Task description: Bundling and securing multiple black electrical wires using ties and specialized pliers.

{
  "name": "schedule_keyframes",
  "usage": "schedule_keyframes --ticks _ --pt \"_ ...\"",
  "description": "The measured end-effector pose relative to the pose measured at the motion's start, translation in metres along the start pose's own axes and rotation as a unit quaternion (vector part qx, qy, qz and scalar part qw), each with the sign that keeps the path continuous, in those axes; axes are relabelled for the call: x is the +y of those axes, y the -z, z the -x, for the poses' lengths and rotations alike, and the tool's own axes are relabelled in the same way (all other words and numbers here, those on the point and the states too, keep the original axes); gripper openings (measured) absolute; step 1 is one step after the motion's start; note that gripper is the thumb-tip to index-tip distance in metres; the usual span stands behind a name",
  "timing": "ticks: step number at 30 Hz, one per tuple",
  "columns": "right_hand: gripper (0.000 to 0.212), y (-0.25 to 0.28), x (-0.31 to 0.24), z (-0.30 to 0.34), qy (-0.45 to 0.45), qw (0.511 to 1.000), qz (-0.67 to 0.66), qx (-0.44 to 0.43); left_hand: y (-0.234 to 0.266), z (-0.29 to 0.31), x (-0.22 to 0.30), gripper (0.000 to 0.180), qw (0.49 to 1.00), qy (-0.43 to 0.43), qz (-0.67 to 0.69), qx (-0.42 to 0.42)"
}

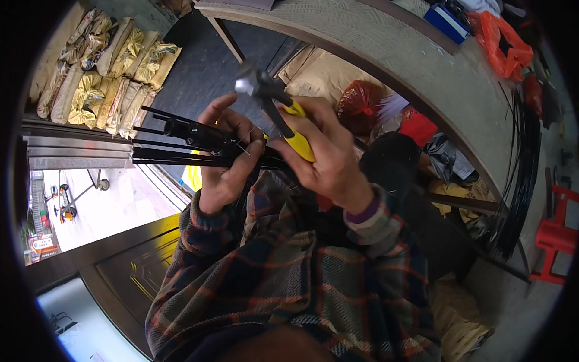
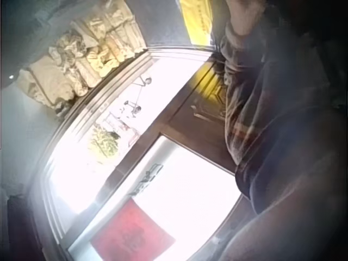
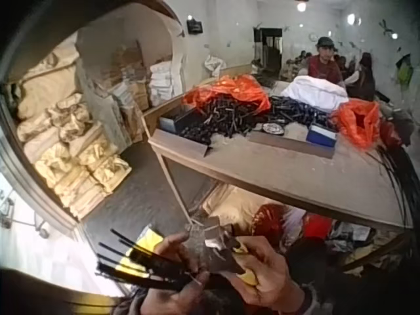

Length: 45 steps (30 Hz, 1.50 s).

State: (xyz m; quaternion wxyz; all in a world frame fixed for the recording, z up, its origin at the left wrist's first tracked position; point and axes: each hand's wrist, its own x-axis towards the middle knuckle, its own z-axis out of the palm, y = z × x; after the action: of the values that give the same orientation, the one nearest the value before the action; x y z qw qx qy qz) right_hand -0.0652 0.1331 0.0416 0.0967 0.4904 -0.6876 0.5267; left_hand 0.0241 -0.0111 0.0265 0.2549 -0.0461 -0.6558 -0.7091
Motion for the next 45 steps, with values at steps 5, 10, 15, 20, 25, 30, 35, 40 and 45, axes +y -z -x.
schedule_keyframes --ticks 5,10,15,20,25,30,35,40,45 --pt "0.020 0.047 0.006 0.001 0.164 0.894 0.413 -0.053 -0.008 0.003 0.005 0.069 0.996 0.080 0.032 0.020" --pt "0.025 0.059 0.024 -0.001 0.271 0.799 0.536 -0.013 -0.010 -0.003 -0.003 0.073 0.995 0.041 -0.076 -0.046" --pt "0.043 0.058 0.029 0.004 0.271 0.791 0.548 -0.041 0.001 -0.008 -0.007 0.073 0.956 -0.029 -0.274 -0.100" --pt "0.029 0.049 0.032 0.026 0.181 0.846 0.499 -0.059 -0.003 -0.003 -0.012 0.072 0.973 0.035 -0.218 -0.067" --pt "0.016 0.032 0.031 0.037 0.127 0.888 0.441 -0.016 -0.009 -0.008 -0.015 0.077 0.967 0.035 -0.244 -0.060" --pt "0.021 0.064 0.034 0.028 0.129 0.937 0.259 -0.197 -0.007 -0.003 -0.010 0.088 0.974 0.186 -0.106 -0.070" --pt "0.057 0.103 0.050 0.027 -0.312 0.732 -0.304 -0.524 0.004 0.001 -0.025 0.087 0.946 0.129 -0.057 -0.291" --pt "0.065 0.096 0.036 0.028 -0.143 0.908 -0.146 -0.366 -0.003 0.011 -0.033 0.061 0.968 0.136 -0.118 -0.173" --pt "0.061 0.106 0.027 0.029 -0.298 0.826 -0.138 -0.457 -0.003 -0.002 -0.043 0.065 0.963 0.126 -0.012 -0.237"
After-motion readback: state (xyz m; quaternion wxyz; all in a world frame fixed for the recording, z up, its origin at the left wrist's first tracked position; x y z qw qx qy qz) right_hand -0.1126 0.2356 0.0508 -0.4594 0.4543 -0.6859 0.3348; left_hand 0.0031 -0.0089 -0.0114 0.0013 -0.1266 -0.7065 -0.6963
